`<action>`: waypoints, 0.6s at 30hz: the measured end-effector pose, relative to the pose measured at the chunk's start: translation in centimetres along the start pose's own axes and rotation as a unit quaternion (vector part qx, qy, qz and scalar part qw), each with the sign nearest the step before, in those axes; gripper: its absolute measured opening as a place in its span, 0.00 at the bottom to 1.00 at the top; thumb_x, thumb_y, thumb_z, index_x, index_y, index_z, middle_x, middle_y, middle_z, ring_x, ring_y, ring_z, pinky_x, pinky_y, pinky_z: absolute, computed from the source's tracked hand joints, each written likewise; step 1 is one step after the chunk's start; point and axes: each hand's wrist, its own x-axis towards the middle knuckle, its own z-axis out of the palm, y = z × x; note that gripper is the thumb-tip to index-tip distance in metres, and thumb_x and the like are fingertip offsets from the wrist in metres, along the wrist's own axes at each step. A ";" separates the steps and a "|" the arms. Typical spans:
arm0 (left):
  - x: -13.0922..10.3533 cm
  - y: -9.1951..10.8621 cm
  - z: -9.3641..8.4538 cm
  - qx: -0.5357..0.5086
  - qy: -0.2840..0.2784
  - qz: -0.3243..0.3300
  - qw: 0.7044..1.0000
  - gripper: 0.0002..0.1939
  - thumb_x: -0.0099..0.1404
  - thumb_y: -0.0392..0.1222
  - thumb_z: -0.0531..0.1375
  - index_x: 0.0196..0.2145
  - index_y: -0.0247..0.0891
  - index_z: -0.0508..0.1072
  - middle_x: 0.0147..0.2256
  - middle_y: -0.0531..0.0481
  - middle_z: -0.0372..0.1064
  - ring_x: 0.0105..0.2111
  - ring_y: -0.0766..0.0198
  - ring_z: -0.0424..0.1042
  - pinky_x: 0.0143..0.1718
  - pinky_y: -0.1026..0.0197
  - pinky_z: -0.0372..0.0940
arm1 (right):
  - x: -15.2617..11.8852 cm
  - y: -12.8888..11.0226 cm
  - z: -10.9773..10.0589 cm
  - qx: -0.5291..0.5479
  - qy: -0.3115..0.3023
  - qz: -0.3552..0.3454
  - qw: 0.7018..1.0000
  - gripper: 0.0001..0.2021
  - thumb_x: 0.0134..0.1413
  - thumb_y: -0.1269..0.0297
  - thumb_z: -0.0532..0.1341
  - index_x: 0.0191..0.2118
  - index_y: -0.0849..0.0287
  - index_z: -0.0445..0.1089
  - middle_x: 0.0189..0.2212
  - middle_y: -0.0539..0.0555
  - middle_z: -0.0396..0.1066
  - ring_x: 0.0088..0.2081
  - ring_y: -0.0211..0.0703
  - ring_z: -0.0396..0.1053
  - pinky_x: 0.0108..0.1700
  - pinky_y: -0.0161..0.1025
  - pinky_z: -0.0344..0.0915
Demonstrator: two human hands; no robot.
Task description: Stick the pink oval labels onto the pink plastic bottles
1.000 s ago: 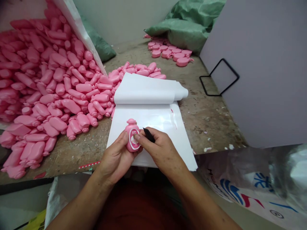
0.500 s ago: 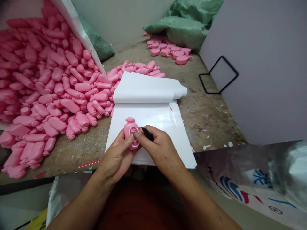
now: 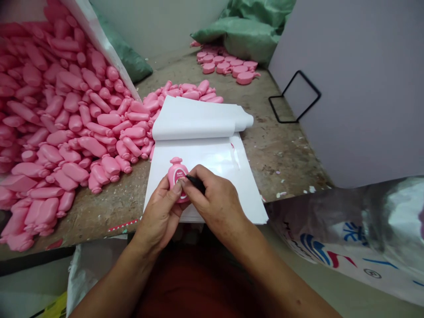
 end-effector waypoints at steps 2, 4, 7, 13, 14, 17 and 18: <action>-0.1 0.0 0.0 0.008 0.005 0.000 1.000 0.19 0.63 0.41 0.66 0.52 0.40 0.73 0.47 0.47 0.74 0.53 0.55 0.71 0.56 0.54 0.64 | -0.2 -0.1 0.1 -0.022 0.003 -0.003 1.000 0.11 0.59 0.54 0.57 0.31 0.54 0.66 0.26 0.50 0.71 0.28 0.43 0.66 0.33 0.39 0.58; -0.2 0.0 -0.1 0.020 0.011 0.000 1.000 0.18 0.64 0.41 0.65 0.51 0.40 0.72 0.50 0.46 0.73 0.54 0.56 0.70 0.56 0.55 0.65 | -0.4 -0.2 0.2 -0.073 0.014 -0.016 0.997 0.10 0.60 0.55 0.56 0.32 0.53 0.66 0.26 0.51 0.72 0.27 0.43 0.66 0.32 0.39 0.56; -0.2 -0.1 -0.5 0.045 0.000 0.009 0.999 0.19 0.66 0.43 0.64 0.54 0.41 0.71 0.53 0.47 0.72 0.53 0.58 0.70 0.56 0.56 0.66 | -0.5 -0.4 0.0 -0.191 0.042 -0.078 0.978 0.08 0.61 0.60 0.56 0.32 0.54 0.67 0.24 0.50 0.72 0.24 0.42 0.65 0.30 0.39 0.52; -0.4 0.2 -0.9 0.048 -0.043 0.006 0.998 0.18 0.67 0.42 0.63 0.55 0.42 0.71 0.51 0.48 0.72 0.53 0.59 0.71 0.56 0.55 0.67 | -0.3 -0.2 -1.7 -0.200 0.026 -0.105 0.974 0.11 0.62 0.54 0.58 0.34 0.54 0.72 0.24 0.49 0.73 0.25 0.42 0.66 0.29 0.37 0.54; -0.4 0.3 -0.8 0.035 -0.046 -0.017 0.998 0.19 0.67 0.41 0.63 0.55 0.42 0.71 0.50 0.47 0.73 0.51 0.59 0.72 0.54 0.54 0.69 | -0.3 0.0 -1.9 -0.156 0.019 -0.083 0.984 0.12 0.62 0.53 0.59 0.33 0.54 0.72 0.24 0.49 0.73 0.25 0.41 0.66 0.29 0.37 0.55; -0.5 0.9 -0.7 0.003 -0.057 -0.072 0.996 0.24 0.63 0.37 0.65 0.57 0.42 0.69 0.49 0.47 0.73 0.50 0.58 0.74 0.51 0.55 0.70 | -0.1 0.7 -2.3 -0.030 0.017 -0.030 0.999 0.13 0.60 0.51 0.60 0.31 0.55 0.70 0.24 0.47 0.71 0.26 0.39 0.66 0.30 0.36 0.59; -0.5 1.1 -0.7 -0.005 -0.060 -0.082 0.995 0.27 0.62 0.36 0.66 0.58 0.43 0.68 0.49 0.47 0.73 0.51 0.57 0.75 0.51 0.55 0.70 | 0.0 0.9 -2.3 -0.002 0.023 -0.023 0.999 0.13 0.59 0.52 0.61 0.31 0.55 0.70 0.24 0.47 0.69 0.26 0.39 0.65 0.30 0.36 0.59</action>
